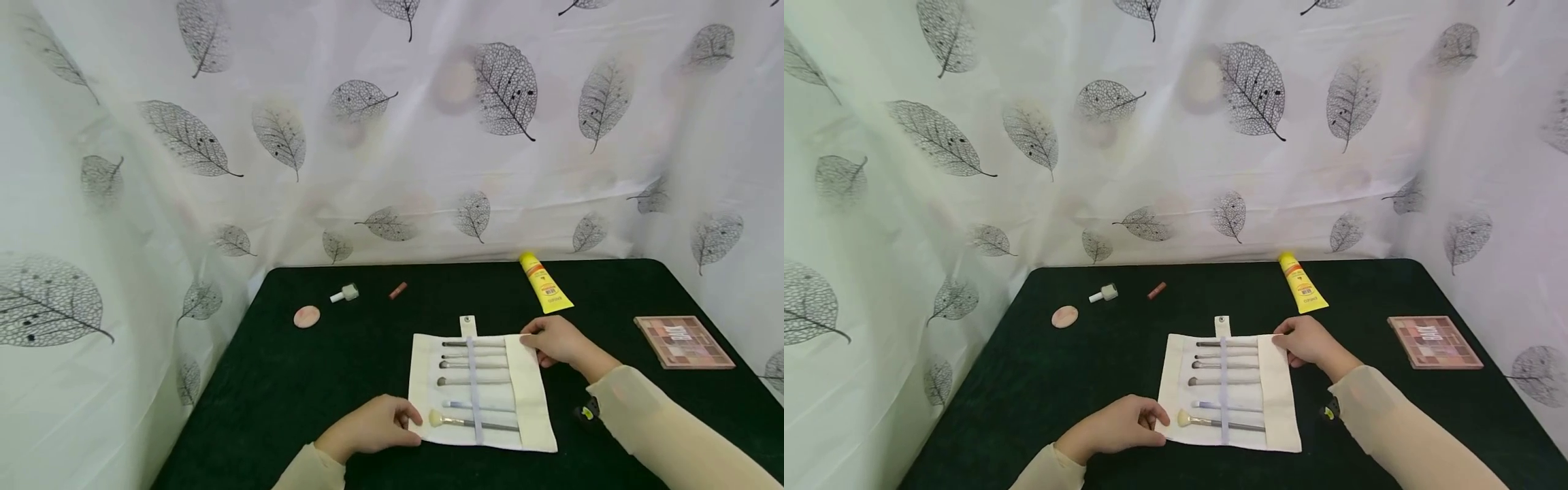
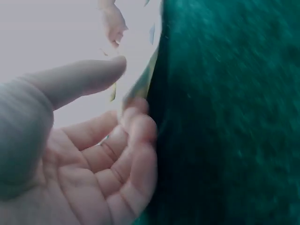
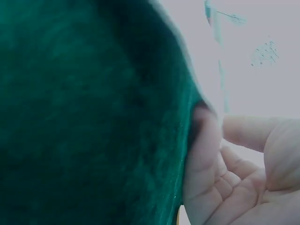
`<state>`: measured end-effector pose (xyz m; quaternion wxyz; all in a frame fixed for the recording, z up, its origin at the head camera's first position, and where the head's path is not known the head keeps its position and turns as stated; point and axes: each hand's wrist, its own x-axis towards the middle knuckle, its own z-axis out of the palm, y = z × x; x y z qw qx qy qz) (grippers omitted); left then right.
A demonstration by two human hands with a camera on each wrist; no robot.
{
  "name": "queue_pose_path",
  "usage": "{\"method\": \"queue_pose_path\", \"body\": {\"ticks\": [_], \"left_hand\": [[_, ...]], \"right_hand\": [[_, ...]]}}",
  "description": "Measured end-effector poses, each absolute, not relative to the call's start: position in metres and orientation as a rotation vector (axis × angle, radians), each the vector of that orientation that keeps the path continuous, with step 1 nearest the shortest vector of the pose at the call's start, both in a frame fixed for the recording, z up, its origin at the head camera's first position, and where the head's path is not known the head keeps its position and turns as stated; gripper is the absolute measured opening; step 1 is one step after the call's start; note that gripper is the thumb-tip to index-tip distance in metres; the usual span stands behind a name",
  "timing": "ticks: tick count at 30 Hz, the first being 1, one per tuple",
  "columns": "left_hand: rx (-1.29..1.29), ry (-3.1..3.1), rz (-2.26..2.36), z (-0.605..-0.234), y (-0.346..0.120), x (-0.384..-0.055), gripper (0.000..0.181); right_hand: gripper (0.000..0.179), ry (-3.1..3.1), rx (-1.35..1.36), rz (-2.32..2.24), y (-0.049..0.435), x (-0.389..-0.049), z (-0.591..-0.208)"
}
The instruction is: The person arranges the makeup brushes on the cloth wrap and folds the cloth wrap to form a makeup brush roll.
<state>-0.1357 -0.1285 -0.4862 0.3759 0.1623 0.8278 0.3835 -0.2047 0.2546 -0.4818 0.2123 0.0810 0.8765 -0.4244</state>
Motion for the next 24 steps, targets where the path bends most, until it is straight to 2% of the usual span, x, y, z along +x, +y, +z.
{"method": "queue_pose_path", "body": {"ticks": [4, 8, 15, 19, 24], "left_hand": [[0.499, 2.21, 0.855, -0.485, -0.127, -0.133, 0.011], [0.593, 2.366, 0.682, -0.476, -0.121, -0.132, 0.01], [1.005, 2.478, 0.47, -0.47, -0.103, -0.128, 0.036], [1.224, 2.476, 0.352, -0.471, -0.094, -0.128, 0.049], [1.357, 2.469, 0.146, -0.474, -0.087, -0.131, 0.053]], "right_hand": [[0.035, 2.536, 0.145, -0.98, 0.254, -0.194, -0.479], [0.038, 2.764, -0.045, -0.702, 0.246, -0.167, -0.467], [0.023, 2.8, -0.626, -0.513, 0.224, -0.115, -0.461], [0.028, 2.75, -0.858, -0.478, 0.219, -0.098, -0.466], [0.039, 2.758, -0.987, -0.414, 0.22, -0.084, -0.475]]}}
